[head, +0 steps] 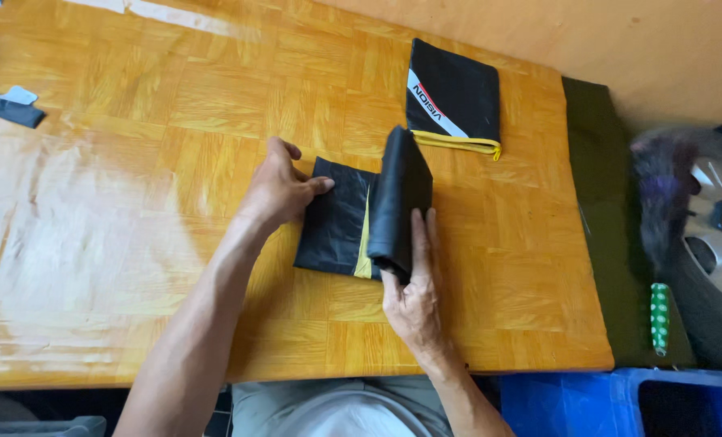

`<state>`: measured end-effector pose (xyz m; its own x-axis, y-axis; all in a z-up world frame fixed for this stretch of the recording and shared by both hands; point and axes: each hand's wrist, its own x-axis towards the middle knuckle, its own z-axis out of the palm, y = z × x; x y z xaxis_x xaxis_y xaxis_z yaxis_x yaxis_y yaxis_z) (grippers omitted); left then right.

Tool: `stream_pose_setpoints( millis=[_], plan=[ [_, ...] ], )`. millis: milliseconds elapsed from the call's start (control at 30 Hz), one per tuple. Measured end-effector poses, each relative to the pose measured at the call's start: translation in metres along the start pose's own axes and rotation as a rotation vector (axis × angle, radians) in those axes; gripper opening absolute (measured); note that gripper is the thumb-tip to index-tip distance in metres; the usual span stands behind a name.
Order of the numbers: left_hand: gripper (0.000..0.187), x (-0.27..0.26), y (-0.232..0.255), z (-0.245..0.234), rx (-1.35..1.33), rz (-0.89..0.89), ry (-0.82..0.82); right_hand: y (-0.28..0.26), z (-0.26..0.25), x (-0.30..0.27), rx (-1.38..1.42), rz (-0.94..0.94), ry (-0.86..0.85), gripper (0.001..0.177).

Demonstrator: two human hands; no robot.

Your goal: The person folds a black textile item on a wooden table and then tucks it into a smaller black bag.

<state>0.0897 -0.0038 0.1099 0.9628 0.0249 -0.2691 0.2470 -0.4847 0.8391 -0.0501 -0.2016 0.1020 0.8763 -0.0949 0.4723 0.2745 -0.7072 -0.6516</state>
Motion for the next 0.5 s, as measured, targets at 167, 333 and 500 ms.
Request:
stream_pose_setpoints(
  millis=[167,333,500],
  plan=[
    [0.038,0.033,-0.021,0.01,-0.425,-0.035,-0.087,-0.01,-0.002,0.004,-0.188,-0.093,-0.226,0.077],
    [0.076,-0.04,0.042,-0.033,-0.386,-0.078,-0.196,-0.021,-0.007,0.011,-0.294,-0.106,-0.383,0.087],
    [0.063,-0.006,0.011,0.005,-0.573,0.168,-0.215,-0.017,-0.029,0.025,0.141,0.068,-0.362,0.096]
  ],
)
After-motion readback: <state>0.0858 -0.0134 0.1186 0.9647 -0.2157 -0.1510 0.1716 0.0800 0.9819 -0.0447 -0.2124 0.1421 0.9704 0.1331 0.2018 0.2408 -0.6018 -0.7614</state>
